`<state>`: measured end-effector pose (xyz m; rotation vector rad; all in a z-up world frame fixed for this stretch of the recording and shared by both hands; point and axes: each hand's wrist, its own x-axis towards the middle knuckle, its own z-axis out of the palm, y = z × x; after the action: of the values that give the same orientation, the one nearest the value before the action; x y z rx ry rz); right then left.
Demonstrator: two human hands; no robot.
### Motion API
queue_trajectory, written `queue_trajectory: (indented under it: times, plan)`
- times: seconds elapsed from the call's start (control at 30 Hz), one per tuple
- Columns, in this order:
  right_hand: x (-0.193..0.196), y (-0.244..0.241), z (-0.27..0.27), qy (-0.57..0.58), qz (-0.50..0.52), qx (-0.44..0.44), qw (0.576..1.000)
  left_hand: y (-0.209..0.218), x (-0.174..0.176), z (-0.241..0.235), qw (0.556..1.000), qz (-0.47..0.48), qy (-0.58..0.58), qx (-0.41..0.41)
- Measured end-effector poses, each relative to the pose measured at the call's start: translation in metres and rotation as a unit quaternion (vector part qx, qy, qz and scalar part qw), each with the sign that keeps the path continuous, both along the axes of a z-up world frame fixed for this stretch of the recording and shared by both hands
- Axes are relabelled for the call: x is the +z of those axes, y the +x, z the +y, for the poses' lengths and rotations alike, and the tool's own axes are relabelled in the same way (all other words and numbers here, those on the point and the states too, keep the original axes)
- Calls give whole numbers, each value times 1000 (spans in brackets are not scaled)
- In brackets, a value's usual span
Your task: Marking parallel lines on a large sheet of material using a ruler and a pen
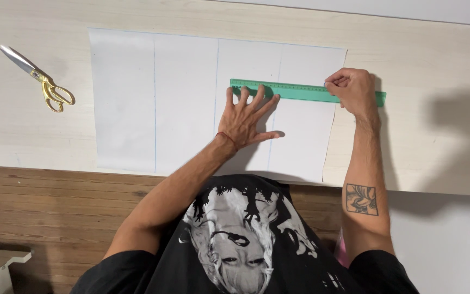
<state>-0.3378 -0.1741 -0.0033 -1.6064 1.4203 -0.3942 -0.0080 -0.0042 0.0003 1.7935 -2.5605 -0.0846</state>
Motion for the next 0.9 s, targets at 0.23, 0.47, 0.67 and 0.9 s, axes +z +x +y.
queue_trajectory:
  times: [0.23, 0.47, 0.67, 0.9]
  plan:
    - [-27, -12, -3, -40, 18, 13, 999, 0, 0, -4, 999, -23, 38, -10]
    - [-23, -14, 0, -116, 76, 55, 989, -1, 6, -9, 996, -46, 79, -8]
    - [32, 10, 18, -112, 79, 58, 989, -5, 6, -9, 993, -63, 102, -3]
    - [17, 5, 10, -158, 75, 92, 980, -6, 14, -10, 991, -66, 120, 5]
